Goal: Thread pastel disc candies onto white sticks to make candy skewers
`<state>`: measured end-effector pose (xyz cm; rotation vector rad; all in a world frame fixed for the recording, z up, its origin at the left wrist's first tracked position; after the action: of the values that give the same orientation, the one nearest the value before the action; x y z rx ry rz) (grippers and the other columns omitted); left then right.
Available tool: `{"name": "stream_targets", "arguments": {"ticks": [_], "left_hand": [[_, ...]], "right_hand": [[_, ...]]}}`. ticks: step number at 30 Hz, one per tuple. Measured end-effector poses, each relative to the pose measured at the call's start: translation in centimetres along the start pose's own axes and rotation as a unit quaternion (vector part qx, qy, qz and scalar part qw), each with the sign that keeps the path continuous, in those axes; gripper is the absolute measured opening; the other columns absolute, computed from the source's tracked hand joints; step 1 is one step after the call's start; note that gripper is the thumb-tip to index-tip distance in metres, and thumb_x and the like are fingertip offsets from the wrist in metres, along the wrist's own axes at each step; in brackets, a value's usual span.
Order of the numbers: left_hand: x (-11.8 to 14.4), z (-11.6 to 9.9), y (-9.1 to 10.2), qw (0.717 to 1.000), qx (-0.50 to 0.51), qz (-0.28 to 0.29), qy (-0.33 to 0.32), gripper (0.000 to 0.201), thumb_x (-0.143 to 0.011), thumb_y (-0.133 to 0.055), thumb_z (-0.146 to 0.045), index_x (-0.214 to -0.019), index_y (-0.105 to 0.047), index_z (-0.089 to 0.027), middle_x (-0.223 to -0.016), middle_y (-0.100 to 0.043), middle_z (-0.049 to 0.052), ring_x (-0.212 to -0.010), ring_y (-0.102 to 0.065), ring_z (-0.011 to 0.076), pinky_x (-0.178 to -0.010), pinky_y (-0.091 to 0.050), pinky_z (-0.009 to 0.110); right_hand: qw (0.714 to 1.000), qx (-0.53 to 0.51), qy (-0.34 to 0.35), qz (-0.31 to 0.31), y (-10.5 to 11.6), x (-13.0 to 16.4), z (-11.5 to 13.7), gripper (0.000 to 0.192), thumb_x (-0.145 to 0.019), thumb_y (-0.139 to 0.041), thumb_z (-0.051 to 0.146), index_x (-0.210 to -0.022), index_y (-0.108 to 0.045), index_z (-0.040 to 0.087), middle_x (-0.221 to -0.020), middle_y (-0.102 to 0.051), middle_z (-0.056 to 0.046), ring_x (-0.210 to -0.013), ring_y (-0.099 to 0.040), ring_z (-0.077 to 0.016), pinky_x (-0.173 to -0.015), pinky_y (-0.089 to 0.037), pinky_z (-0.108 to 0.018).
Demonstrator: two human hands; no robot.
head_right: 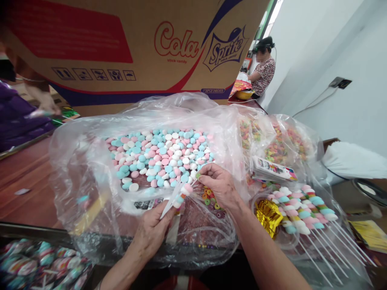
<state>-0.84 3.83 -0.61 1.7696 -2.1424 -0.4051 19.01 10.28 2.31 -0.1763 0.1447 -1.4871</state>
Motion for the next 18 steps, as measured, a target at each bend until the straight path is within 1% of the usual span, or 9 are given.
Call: {"name": "stream_targets", "arguments": {"ticks": [5, 8, 11, 14, 16, 18], "left_hand": [[0.1, 0.2, 0.0, 1.000, 0.009, -0.001, 0.017, 0.034, -0.093, -0.045, -0.040, -0.087, -0.069, -0.017, -0.059, -0.043, -0.005, -0.058, -0.041, 0.0153, -0.059, -0.032, 0.025], [0.0, 0.2, 0.0, 1.000, 0.012, 0.001, 0.017, 0.035, -0.093, -0.045, -0.041, -0.087, -0.069, -0.017, -0.058, -0.041, -0.006, -0.058, -0.040, 0.0151, -0.058, -0.031, 0.025], [0.0, 0.1, 0.0, 1.000, 0.020, 0.004, 0.012, 0.035, -0.093, -0.045, -0.041, -0.086, -0.068, -0.016, -0.059, -0.041, -0.006, -0.059, -0.039, 0.0149, -0.058, -0.032, 0.025], [-0.1, 0.1, 0.0, 0.999, 0.028, 0.004, 0.015, 0.035, -0.092, -0.046, -0.041, -0.081, -0.067, -0.016, -0.058, -0.040, -0.006, -0.058, -0.039, 0.0145, -0.057, -0.031, 0.025], [-0.1, 0.2, 0.0, 0.999, 0.032, -0.001, 0.020, 0.034, -0.091, -0.047, -0.042, -0.080, -0.067, -0.016, -0.057, -0.041, -0.006, -0.057, -0.039, 0.0144, -0.057, -0.031, 0.025], [-0.1, 0.3, 0.0, 0.999, 0.041, -0.007, 0.023, 0.034, -0.090, -0.047, -0.042, -0.080, -0.067, -0.017, -0.056, -0.042, -0.005, -0.055, -0.040, 0.0145, -0.056, -0.031, 0.025]], "right_hand": [[1.000, -0.009, 0.008, 0.014, -0.1, 0.1, -0.1, 0.016, -0.073, -0.075, 0.027, -0.081, -0.064, 0.019, -0.068, -0.070, 0.001, -0.061, -0.065, -0.0132, -0.061, -0.052, -0.026], [0.999, 0.016, 0.023, 0.018, -0.1, 0.1, -0.2, 0.015, -0.072, -0.076, 0.027, -0.081, -0.067, 0.019, -0.070, -0.070, 0.001, -0.063, -0.065, -0.0132, -0.063, -0.052, -0.025], [0.995, 0.088, 0.050, 0.015, 0.2, 0.1, -0.2, 0.012, -0.073, -0.075, 0.028, -0.082, -0.070, 0.021, -0.073, -0.071, 0.001, -0.066, -0.065, -0.0132, -0.062, -0.051, -0.024], [0.980, 0.179, 0.080, 0.022, 0.3, 0.2, -0.4, 0.011, -0.077, -0.072, 0.027, -0.086, -0.074, 0.023, -0.078, -0.072, 0.001, -0.070, -0.065, -0.0136, -0.064, -0.051, -0.024], [0.965, 0.235, 0.115, 0.029, 0.0, 0.6, -0.5, 0.011, -0.080, -0.069, 0.026, -0.089, -0.075, 0.025, -0.084, -0.074, 0.001, -0.076, -0.067, -0.0145, -0.070, -0.053, -0.026], [0.945, 0.281, 0.167, 0.032, -0.8, 1.2, -0.5, 0.015, -0.084, -0.064, 0.024, -0.094, -0.076, 0.026, -0.091, -0.075, 0.000, -0.084, -0.068, -0.0155, -0.078, -0.054, -0.027]]}}
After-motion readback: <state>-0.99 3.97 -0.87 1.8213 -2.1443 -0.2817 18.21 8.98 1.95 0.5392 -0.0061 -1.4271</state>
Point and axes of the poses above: each hand's wrist, its own x-axis away from the middle knuckle, its own y-axis out of the back of the hand, z = x × y, the point moved 3 cm from there along -x, towards the middle knuckle
